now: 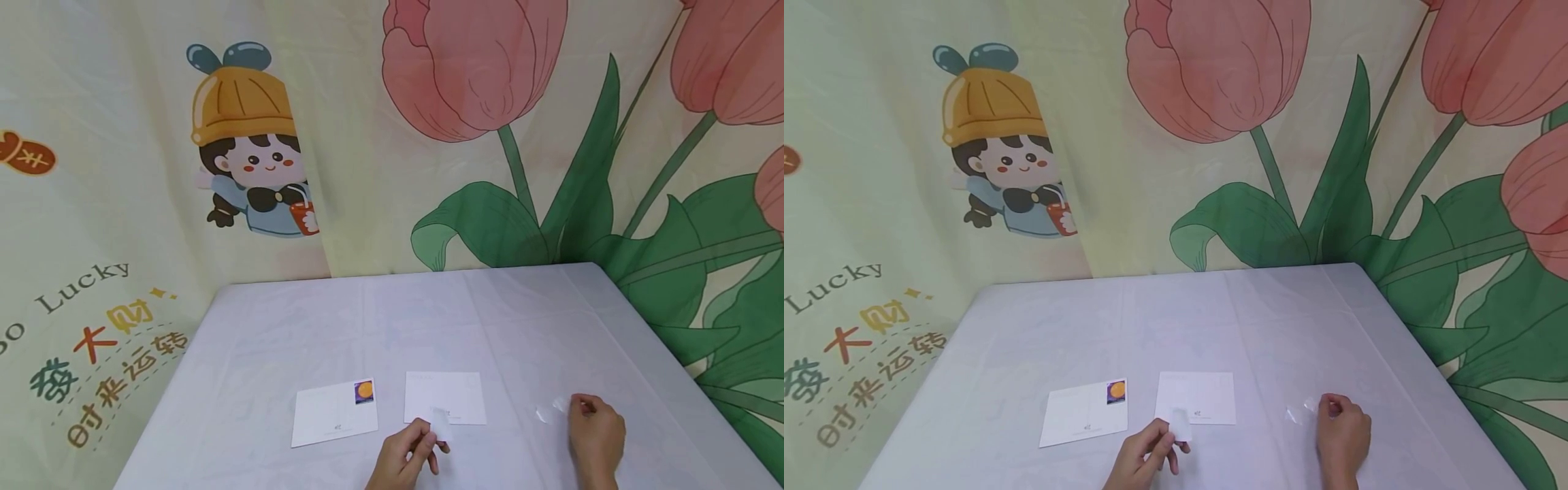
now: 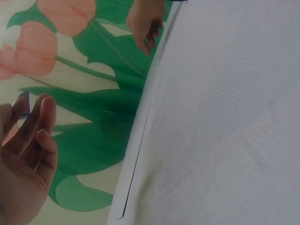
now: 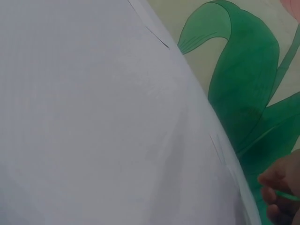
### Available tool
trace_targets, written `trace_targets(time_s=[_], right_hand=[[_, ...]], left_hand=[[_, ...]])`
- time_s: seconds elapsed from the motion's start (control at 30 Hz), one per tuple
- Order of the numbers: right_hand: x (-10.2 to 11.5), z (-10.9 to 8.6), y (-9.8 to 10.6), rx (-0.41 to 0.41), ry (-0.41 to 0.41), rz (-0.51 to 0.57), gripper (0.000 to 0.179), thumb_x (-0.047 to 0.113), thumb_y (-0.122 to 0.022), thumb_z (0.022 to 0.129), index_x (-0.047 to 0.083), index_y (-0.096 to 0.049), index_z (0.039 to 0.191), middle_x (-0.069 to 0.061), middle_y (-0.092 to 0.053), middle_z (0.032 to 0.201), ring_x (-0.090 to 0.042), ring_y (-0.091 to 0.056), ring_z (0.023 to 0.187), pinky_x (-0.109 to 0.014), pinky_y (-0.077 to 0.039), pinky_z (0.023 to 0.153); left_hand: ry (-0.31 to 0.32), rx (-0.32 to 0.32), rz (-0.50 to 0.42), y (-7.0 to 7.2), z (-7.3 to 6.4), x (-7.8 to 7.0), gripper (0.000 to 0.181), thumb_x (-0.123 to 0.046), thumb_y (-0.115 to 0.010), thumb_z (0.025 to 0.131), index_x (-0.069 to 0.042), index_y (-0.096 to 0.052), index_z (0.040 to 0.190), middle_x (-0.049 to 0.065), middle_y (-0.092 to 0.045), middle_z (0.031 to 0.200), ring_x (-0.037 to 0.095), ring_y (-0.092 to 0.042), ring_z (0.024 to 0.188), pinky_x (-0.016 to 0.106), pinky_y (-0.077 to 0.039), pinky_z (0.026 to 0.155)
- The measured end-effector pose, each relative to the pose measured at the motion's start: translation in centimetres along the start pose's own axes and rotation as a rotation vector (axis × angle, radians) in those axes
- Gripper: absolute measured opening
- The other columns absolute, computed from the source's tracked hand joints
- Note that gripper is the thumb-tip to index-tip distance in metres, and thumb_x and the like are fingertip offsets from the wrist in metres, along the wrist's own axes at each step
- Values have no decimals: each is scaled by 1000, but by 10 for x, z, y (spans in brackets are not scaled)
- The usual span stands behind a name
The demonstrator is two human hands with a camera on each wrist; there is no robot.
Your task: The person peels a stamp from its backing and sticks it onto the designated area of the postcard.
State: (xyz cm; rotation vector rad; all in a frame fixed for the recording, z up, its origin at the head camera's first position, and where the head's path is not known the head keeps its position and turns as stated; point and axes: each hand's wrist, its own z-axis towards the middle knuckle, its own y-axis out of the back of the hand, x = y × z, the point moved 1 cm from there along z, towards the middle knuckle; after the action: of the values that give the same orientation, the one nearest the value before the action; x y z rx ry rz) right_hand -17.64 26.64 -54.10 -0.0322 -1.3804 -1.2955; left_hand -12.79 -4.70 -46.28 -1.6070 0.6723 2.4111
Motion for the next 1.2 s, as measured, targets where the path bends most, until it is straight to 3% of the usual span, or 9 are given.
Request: trace_targets(time_s=[0.2,0.33,0.47,0.63,0.77,0.9,1.07,1.2], right_hand=[[15,-4,-2,-22,114,103,10,9,-63,84,2,-69,87,-8,-61,72,-20,-47,67,-32,-29,60],[29,-12,-5,5,159,212,6,7,-66,82,7,-70,86,-3,-64,73,-10,-49,66,-23,-33,61],[39,-20,-13,83,195,427,8,6,-69,81,11,-69,88,-1,-66,74,-4,-53,65,-15,-38,58],[57,-35,-20,315,337,691,10,7,-68,83,9,-67,92,-2,-67,81,-11,-60,74,-18,-41,64],[88,-53,-6,575,455,780,15,1,-66,83,7,-65,96,-4,-67,89,-15,-59,83,-25,-42,71],[104,-67,-1,766,591,846,24,-2,-64,84,7,-63,106,-5,-67,97,-18,-57,93,-31,-42,77],[109,-77,-2,851,648,915,26,-3,-64,83,6,-64,107,-6,-66,99,-17,-56,92,-31,-42,77],[109,-80,-3,856,647,941,24,-3,-66,81,7,-66,103,-6,-64,96,-17,-55,91,-30,-42,80]], left_hand=[[14,7,-14,0,0,-1,17,-4,-40,98,3,-50,86,19,-66,83,29,-60,56,9,-34,54],[-1,6,-18,0,0,-2,17,-3,-40,98,2,-50,86,19,-66,82,27,-60,55,9,-34,54],[-18,8,-27,-1,0,-2,16,-1,-39,98,2,-50,86,19,-66,82,22,-61,54,10,-35,54],[20,19,-40,-3,0,6,17,-3,-38,99,2,-50,86,20,-66,82,30,-60,56,11,-35,53],[61,26,-60,-6,-2,24,18,-7,-38,100,-2,-52,91,17,-66,83,25,-61,57,12,-35,51],[21,19,-69,-8,-4,31,17,-7,-38,100,-5,-54,94,13,-67,83,21,-61,56,13,-37,49],[-76,2,-77,-9,-3,34,16,-2,-38,98,-5,-53,94,13,-66,81,24,-60,53,15,-38,45],[-97,4,-75,-9,-3,33,16,1,-38,97,-4,-53,94,15,-66,79,23,-59,52,15,-38,45]])
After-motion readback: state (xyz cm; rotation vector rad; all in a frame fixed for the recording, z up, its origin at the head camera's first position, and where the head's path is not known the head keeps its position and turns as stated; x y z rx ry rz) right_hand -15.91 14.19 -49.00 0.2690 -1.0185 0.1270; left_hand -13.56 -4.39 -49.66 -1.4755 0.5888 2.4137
